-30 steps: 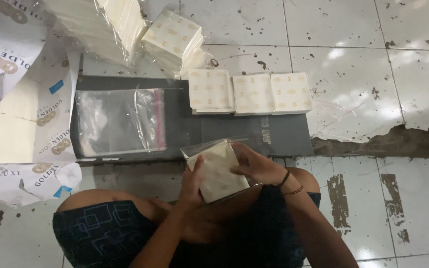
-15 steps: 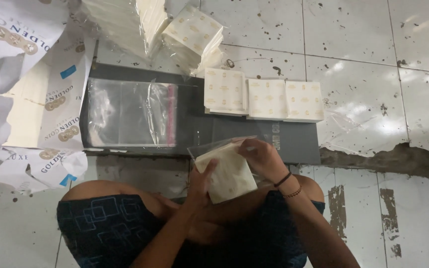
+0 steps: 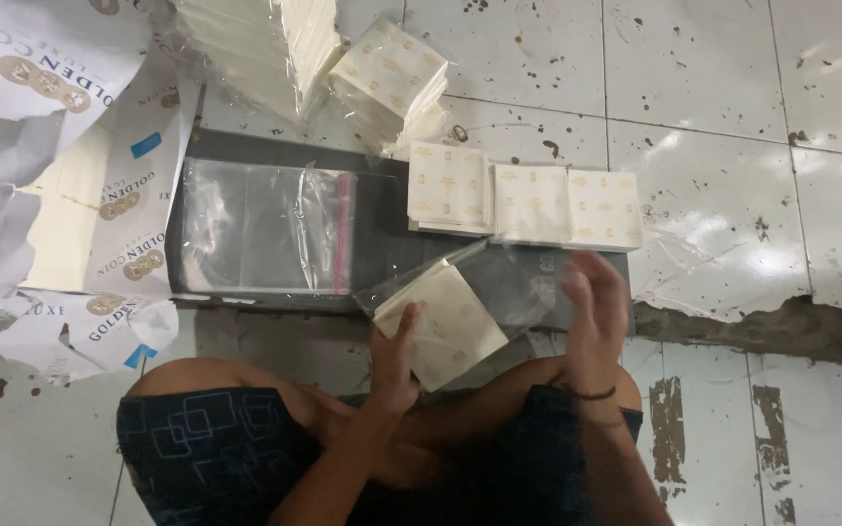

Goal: The person sits on the floor and repeatedly picks up small white rectangular items, places them into clear plastic bags, and stacks the sealed packages on a gray box. The person handles the items by hand and arranges them in neat piles.

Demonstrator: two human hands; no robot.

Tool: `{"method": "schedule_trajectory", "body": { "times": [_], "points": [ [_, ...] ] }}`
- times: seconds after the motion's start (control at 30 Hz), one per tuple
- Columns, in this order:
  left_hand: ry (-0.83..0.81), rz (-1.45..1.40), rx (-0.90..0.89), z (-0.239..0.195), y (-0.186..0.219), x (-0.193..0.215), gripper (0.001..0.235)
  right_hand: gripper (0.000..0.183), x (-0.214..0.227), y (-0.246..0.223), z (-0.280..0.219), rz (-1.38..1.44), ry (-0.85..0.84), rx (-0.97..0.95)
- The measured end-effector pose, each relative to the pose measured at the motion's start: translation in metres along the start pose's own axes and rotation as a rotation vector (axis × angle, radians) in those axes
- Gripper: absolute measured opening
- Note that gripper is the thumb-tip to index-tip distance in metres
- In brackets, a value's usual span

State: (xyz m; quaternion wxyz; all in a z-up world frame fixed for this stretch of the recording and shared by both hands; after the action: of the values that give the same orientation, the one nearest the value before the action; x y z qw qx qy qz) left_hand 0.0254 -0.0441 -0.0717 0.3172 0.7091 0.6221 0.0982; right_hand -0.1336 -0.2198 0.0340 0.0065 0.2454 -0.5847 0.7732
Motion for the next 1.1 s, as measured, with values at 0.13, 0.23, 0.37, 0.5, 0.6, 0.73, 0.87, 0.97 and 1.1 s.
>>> {"method": "schedule_trajectory", "body": {
  "times": [0.13,0.23,0.37,0.5,0.6,0.73,0.87,0.97,1.1],
  "points": [
    [-0.078,-0.127,-0.012,-0.008,-0.003,-0.026,0.055,0.036,-0.019,-0.013,-0.044,0.283,0.143,-0.381],
    [-0.216,-0.054,-0.050,0.014,-0.017,-0.037,0.054,0.040,-0.036,0.020,-0.050,0.343,-0.045,-0.572],
    [-0.551,0.157,-0.491,0.068,0.010,-0.044,0.081,0.054,-0.007,0.019,-0.015,0.356,-0.078,-0.322],
    [-0.668,0.689,-0.857,0.032,0.049,-0.079,0.104,0.056,-0.011,0.086,0.010,0.274,-0.137,-0.281],
    [-0.755,0.764,-0.896,0.031,0.032,-0.101,0.084,0.059,-0.023,0.106,0.019,0.143,-0.223,-0.203],
    [-0.804,0.599,-1.047,0.036,0.017,-0.111,0.074,0.068,-0.025,0.094,0.009,0.265,-0.192,-0.059],
    [-0.912,0.445,-0.919,0.005,-0.001,-0.121,0.097,0.108,-0.043,0.094,-0.012,0.396,-0.208,-0.081],
    [-0.832,0.511,-0.952,0.014,0.008,-0.109,0.090,0.108,-0.034,0.086,-0.008,0.359,-0.183,0.006],
    [-0.821,0.534,-0.973,0.038,-0.011,-0.106,0.095,0.100,-0.037,0.116,-0.015,0.313,-0.223,-0.017]
  ]
}}
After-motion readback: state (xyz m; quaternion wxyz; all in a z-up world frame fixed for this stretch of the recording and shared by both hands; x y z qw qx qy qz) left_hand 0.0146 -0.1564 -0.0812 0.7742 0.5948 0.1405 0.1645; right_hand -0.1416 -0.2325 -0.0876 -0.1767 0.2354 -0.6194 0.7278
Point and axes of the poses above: each hand's wrist, its own z-axis towards the middle knuckle, its own x-axis out of the back of the hand, y = z × x, the point moved 8 cm from there along z, towards the middle knuckle, and after that the axes turned 8 degrees about y, right-handed, at the moved point
